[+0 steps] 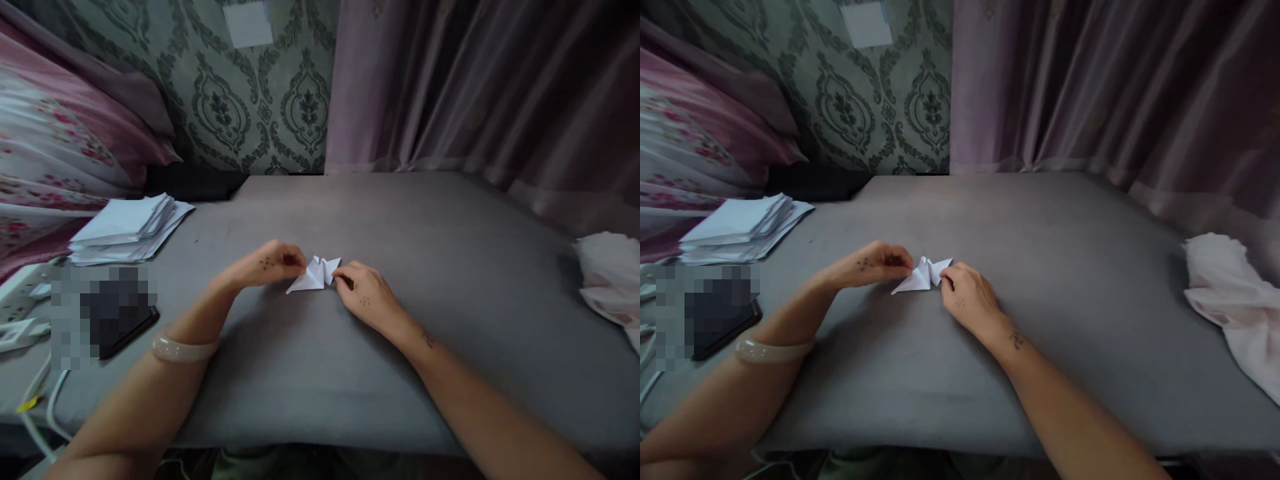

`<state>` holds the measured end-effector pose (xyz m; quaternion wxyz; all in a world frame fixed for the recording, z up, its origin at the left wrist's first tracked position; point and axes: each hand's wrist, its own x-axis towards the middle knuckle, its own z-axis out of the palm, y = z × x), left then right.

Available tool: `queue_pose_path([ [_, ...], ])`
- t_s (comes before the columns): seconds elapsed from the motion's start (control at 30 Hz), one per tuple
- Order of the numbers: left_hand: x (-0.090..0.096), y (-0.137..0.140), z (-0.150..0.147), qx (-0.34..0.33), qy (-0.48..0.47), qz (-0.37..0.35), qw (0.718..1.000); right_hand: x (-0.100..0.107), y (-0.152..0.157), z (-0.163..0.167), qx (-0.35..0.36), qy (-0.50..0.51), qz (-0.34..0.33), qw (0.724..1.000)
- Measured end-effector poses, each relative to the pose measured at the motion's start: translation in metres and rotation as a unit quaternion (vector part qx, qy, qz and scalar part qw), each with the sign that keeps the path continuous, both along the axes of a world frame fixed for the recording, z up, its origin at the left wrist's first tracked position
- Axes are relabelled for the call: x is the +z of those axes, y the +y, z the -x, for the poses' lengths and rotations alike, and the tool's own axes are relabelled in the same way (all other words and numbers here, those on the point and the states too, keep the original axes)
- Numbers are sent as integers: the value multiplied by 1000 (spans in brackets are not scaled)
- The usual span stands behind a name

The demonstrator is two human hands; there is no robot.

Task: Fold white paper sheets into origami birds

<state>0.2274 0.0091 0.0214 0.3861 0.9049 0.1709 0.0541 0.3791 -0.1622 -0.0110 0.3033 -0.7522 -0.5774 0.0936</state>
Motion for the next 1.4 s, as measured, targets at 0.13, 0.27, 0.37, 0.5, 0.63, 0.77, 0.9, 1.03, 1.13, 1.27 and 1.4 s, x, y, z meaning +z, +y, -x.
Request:
queue_pose_path([
  [0.13,-1,-11,-1,-62,60,-79,993,4,-3,7,35,-17,16,999],
  [0.27,-9,-19,-10,-56,-4,-119,991,6,-5,14,46,-37,20,998],
  [0.37,-15,-23,-17,-34,-56,-117,991,7,-5,16,23,-47,20,998],
  [0.5,-26,-28,-23,-9,-107,-68,992,8,-5,14,-32,-71,31,997],
  [0.63,-36,-28,-26,29,-117,-1,993,7,-5,13,-58,-106,57,991],
  [0.77,-40,-26,-29,76,-135,45,987,9,-2,21,-78,-138,73,985],
  [0.9,-43,-22,-32,89,-167,91,978,11,4,33,-76,-193,89,974],
  [1.03,-45,-18,-33,97,-189,126,969,12,10,39,-68,-243,103,962],
  [1.13,-46,-15,-31,123,-187,141,964,13,11,39,-69,-259,116,956],
  [1.27,-45,-8,-27,176,-195,137,955,13,12,28,-55,-265,138,953],
  [1.4,-48,0,-26,205,-186,127,952,17,25,-11,-93,-260,160,948],
])
